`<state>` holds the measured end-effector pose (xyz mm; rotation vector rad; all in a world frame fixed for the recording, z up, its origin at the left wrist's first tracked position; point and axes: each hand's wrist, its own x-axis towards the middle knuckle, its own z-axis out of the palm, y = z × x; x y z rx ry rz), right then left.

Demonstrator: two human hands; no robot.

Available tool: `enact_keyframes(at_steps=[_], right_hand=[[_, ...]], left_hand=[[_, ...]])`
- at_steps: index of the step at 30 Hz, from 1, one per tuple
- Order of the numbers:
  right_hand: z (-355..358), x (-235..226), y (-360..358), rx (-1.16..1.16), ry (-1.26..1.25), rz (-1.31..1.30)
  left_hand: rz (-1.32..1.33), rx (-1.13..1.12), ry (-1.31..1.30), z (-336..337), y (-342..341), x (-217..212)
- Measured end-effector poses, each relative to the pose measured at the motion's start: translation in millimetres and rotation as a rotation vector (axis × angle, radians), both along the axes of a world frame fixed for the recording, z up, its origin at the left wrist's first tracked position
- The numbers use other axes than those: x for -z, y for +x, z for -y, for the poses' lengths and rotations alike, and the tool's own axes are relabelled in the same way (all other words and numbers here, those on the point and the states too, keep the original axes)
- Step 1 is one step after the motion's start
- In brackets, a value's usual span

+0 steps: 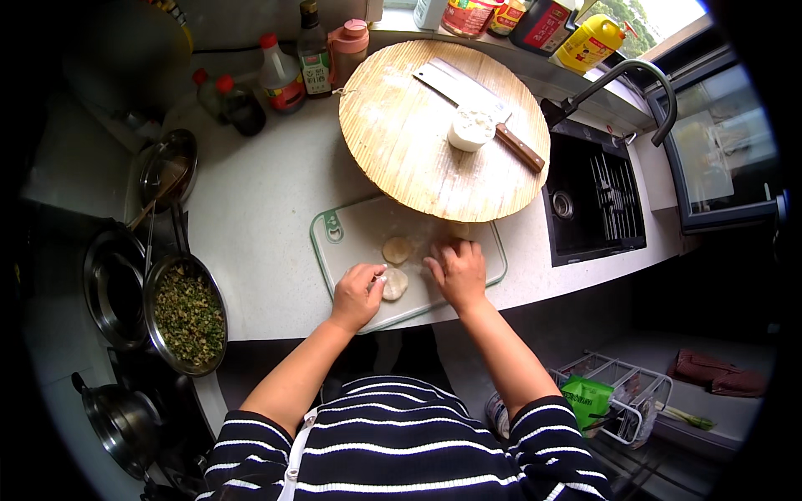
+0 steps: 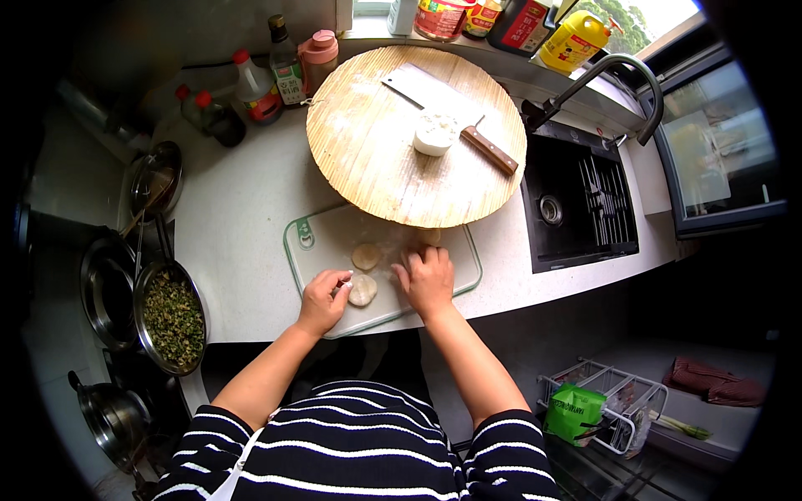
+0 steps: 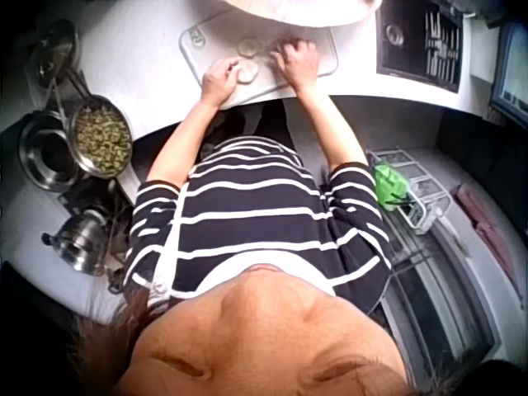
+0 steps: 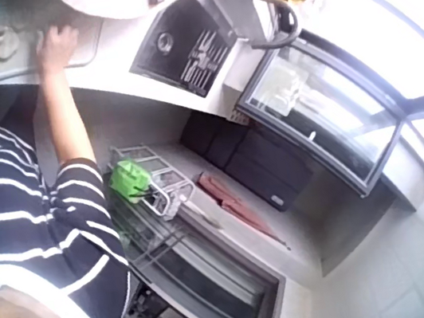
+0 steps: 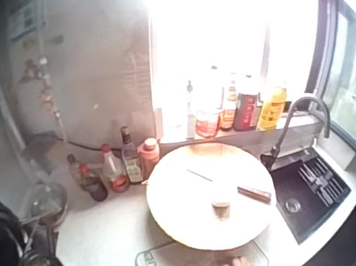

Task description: The person cuts a piece of dough on a cutting board using a knife, scoops flour into a small container from a bag, and flattens the dough pieces with a rolling pin.

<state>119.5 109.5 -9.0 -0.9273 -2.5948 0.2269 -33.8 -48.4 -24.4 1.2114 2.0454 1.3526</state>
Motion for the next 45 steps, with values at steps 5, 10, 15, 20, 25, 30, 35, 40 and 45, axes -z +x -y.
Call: enact_keyframes(at_steps=[5, 10, 15, 20, 25, 30, 35, 40, 45], right_hand=[[2, 6, 11, 0.006, -0.038, -0.022], [8, 19, 5, 0.153, -0.505, -0.224], [23, 7, 7, 0.230, -0.372, -0.068], [37, 22, 9, -0.134, -0.012, 0.146], [47, 36, 13, -0.127, -0.011, 0.306], [40, 20, 1, -0.086, -0.202, 0.311], [-2, -12, 10, 0.136, -0.729, -0.545], [4, 12, 10, 0.163, -0.432, -0.195], [29, 17, -8, 0.282, -0.383, 0.048]], left_hand=[[-0.036, 0.008, 0.013, -1, -4, 3], [-0.193, -0.001, 0.038, 0, -13, 9], [-0.217, 0.020, 0.047, -1, -14, 12], [-0.209, 0.021, 0.053, -3, -12, 14], [-0.206, 0.018, 0.056, -1, -13, 19], [-0.195, 0.007, 0.073, 0, -12, 19], [-0.134, -0.009, 0.047, -4, -11, 19], [-0.258, 0.035, 0.032, -41, -5, 12], [-0.430, 0.098, -0.349, -66, 0, 15]])
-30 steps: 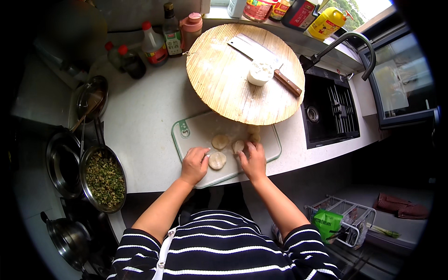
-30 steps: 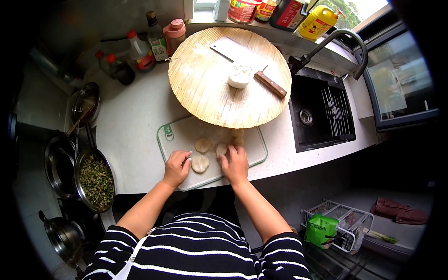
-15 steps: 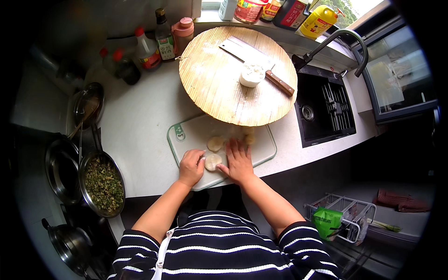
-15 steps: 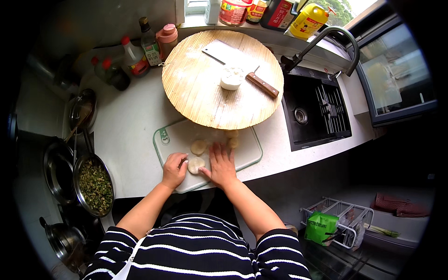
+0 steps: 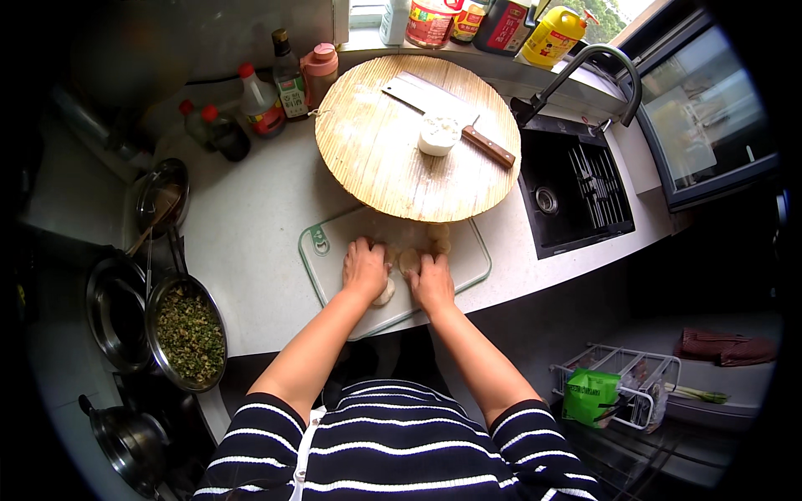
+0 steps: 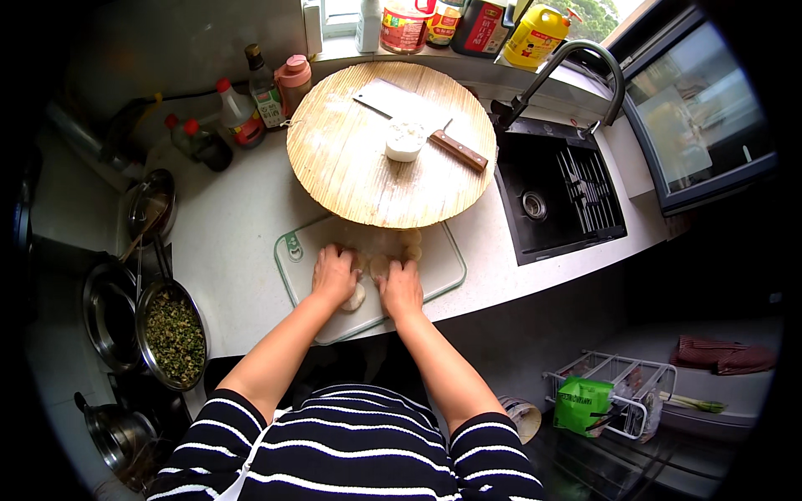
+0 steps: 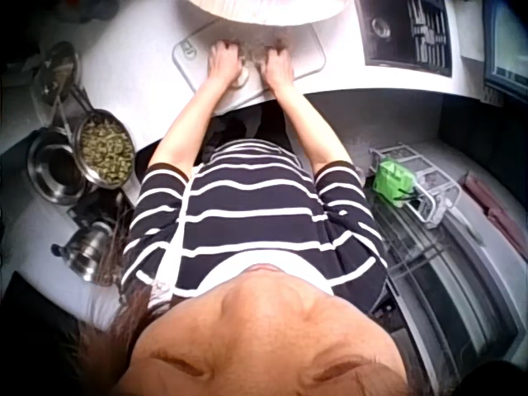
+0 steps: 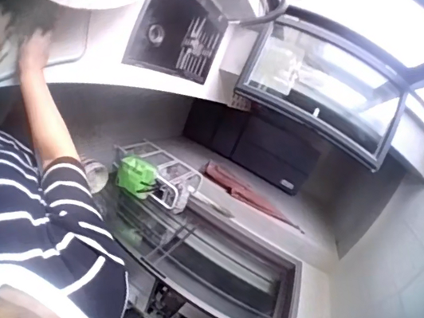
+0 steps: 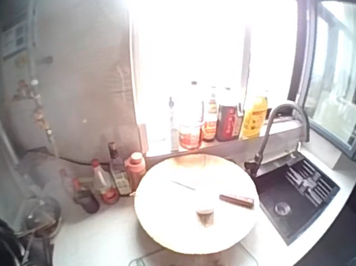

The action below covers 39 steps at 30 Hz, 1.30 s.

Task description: The person cuts a piece of dough on a cutting board using a knife, scoops flour into a small container from a bag, and flattens the dough pieces with a rolling pin.

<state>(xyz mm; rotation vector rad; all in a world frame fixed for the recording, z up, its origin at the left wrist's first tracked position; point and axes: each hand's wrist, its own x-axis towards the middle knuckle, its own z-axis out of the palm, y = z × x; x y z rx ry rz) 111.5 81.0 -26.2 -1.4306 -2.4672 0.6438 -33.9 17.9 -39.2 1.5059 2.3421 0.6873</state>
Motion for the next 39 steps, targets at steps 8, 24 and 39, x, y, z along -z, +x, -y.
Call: enact_keyframes(at_steps=[8, 24, 39], right_hand=[[9, 5, 6, -0.090, 0.186, -0.416], [-4, -3, 44, -0.388, 0.288, -0.187], [-48, 28, 75, 0.012, 0.301, -0.179]], left_hand=[[0.123, -0.040, 0.075, -1, -8, -6], [0.428, -0.174, 0.001, -9, -31, 1], [0.163, -0.014, 0.407, 50, 3, -9]])
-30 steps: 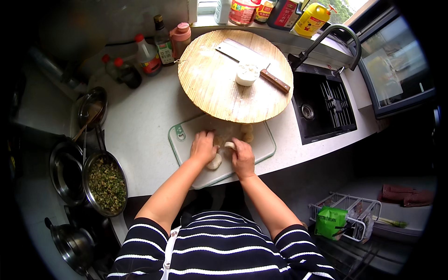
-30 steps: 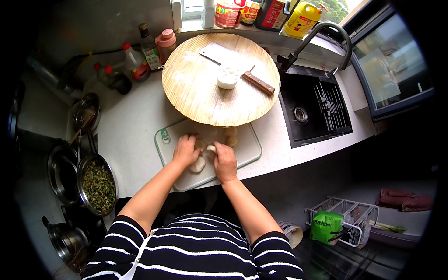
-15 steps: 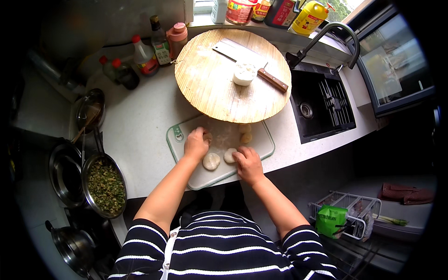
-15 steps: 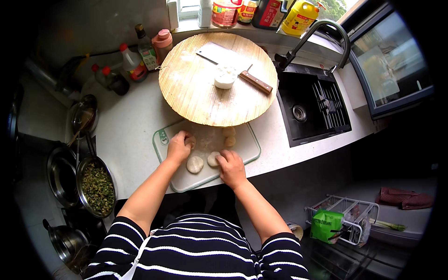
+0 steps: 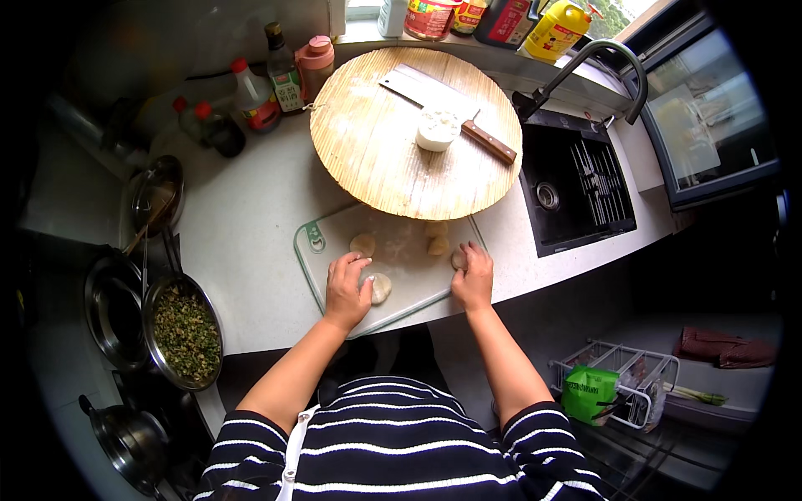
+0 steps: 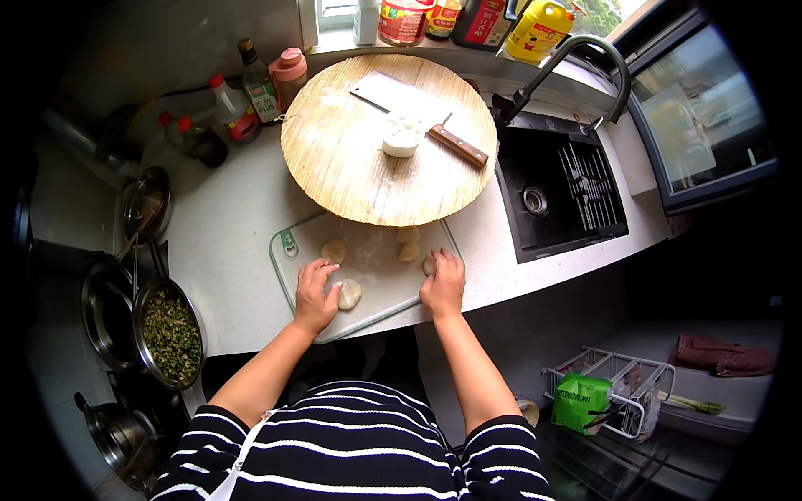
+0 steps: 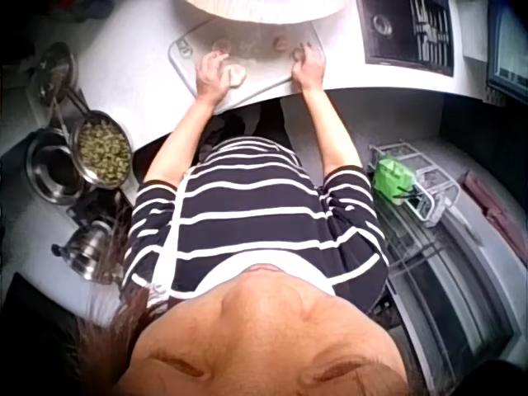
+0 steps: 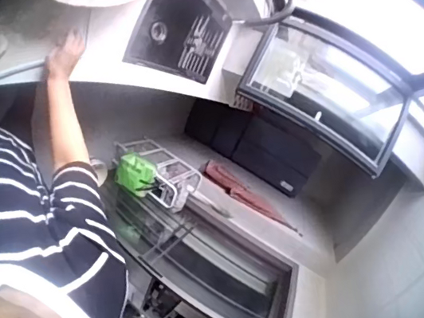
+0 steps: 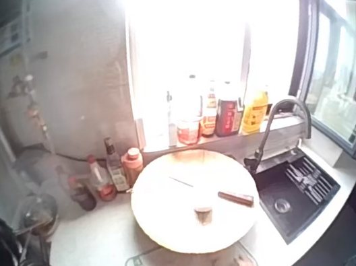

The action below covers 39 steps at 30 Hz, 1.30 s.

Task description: The person cuts a piece of dough on a cutting board using a knife, scoops flour into a small container from a bag, and flattens the dough pieces with a rolling pin.

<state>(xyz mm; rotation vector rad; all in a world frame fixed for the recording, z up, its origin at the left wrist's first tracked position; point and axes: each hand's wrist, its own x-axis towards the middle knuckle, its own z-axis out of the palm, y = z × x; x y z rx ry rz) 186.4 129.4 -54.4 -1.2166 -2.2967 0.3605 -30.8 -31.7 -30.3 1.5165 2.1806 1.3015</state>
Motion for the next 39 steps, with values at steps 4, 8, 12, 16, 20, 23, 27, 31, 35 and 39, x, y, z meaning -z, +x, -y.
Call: enact_keyframes(at_steps=[4, 8, 12, 16, 20, 23, 27, 31, 35, 39], right_hand=[[-3, -26, -34, -0.021, 0.008, 0.125], [-4, -10, -46, -0.078, -0.035, 0.070], [24, -17, -79, -0.257, -0.109, -0.070], [36, -27, -81, -0.322, 0.033, 0.021], [44, -23, -70, -0.427, 0.110, 0.170], [51, -15, -67, -0.428, 0.107, 0.315], [54, -8, -75, -0.444, 0.083, 0.372], [50, -25, -86, -0.381, 0.209, 0.307], [20, -48, -83, -0.089, -0.535, -0.368], [26, -46, -80, -0.034, -0.499, -0.305]], left_hand=[[-0.001, -0.015, 0.008, 0, 0, 1], [-0.017, -0.047, -0.004, 4, -6, 5], [-0.013, -0.102, -0.027, 8, -11, 21], [0.024, -0.139, 0.006, 6, -16, 33], [0.017, -0.145, 0.005, 8, -13, 33], [0.001, -0.153, 0.007, 8, -11, 34], [-0.001, -0.164, 0.031, 5, -13, 34], [-0.024, -0.175, 0.022, 4, -13, 36], [0.009, -0.152, 0.030, 1, -18, 33], [0.005, -0.146, 0.048, 4, -15, 35]])
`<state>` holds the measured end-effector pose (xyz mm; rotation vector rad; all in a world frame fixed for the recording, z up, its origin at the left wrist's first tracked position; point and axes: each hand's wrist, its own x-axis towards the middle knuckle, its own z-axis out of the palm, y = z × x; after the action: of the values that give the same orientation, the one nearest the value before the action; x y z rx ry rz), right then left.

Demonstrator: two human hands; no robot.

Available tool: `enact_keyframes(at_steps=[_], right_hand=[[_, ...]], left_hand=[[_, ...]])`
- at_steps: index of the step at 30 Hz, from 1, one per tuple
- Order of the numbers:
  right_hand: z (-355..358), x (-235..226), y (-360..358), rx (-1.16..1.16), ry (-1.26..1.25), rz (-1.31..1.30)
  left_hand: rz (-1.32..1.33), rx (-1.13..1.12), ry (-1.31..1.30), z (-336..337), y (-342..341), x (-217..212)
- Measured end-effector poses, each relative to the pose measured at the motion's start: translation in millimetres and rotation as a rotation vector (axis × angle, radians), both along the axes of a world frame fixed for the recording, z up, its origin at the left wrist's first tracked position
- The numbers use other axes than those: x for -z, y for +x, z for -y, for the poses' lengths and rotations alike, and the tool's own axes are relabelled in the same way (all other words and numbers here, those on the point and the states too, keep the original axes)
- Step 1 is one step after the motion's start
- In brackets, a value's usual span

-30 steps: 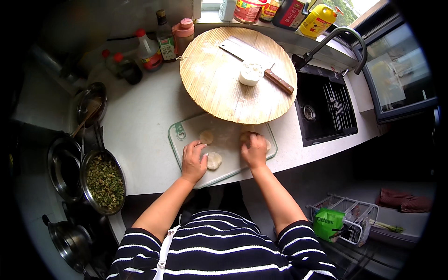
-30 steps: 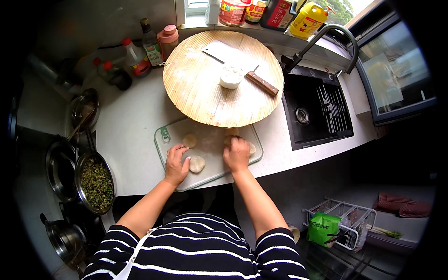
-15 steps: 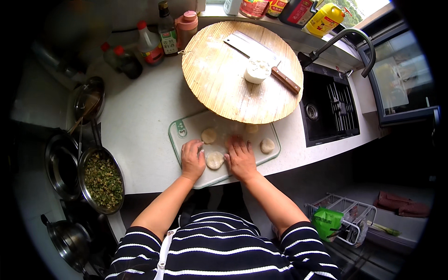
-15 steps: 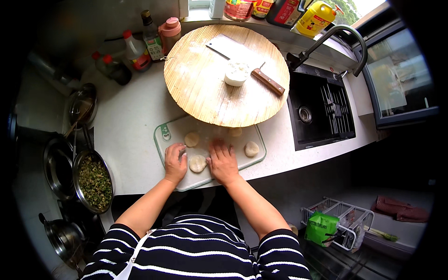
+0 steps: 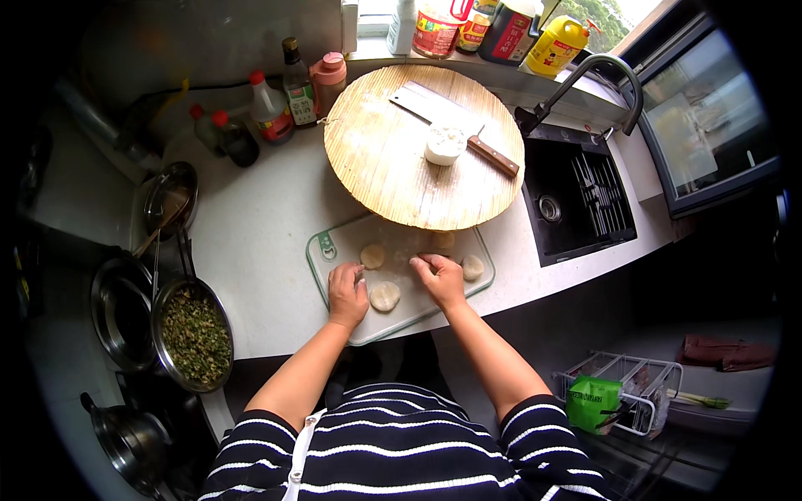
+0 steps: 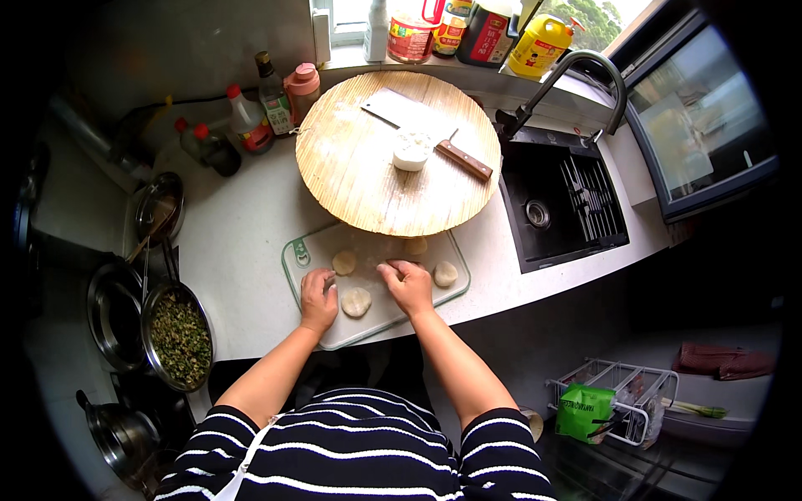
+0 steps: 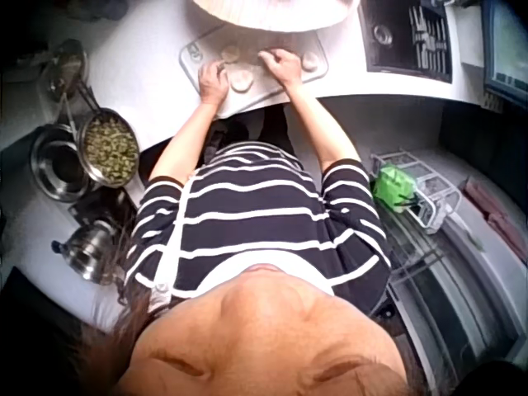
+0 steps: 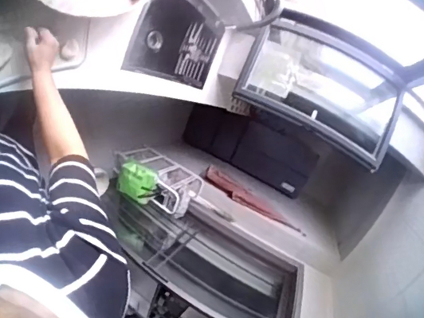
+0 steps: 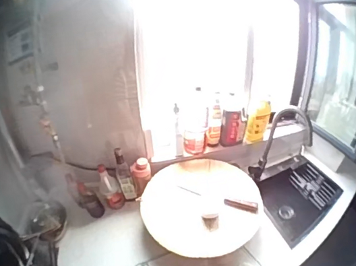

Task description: The person cuts a piece of dough on a cutting board using a knife, scoops flour into a small container from a bag, and flattens the dough pieces with a rolling pin.

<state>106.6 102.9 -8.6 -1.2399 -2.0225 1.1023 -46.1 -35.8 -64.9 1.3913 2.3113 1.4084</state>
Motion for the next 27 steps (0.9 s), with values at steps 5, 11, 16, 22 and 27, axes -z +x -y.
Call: enact_keyframes(at_steps=[5, 11, 16, 22, 27], right_hand=[[12, 12, -3, -0.076, -0.118, 0.086], [-15, 41, -4, -0.331, 0.143, 0.317], [-19, 16, -11, -0.348, 0.415, 0.575], [15, 39, -1, -0.510, 0.455, 0.543], [17, 43, -1, -0.488, 0.451, 0.506]], left_hand=[[-0.018, 0.008, -0.009, 4, 1, 1], [-0.003, -0.003, -0.021, 1, 2, 2], [-0.001, -0.006, -0.026, 1, 0, 1], [-0.018, -0.035, -0.027, 3, 3, 2], [0.022, -0.019, -0.011, 3, 3, 0]])
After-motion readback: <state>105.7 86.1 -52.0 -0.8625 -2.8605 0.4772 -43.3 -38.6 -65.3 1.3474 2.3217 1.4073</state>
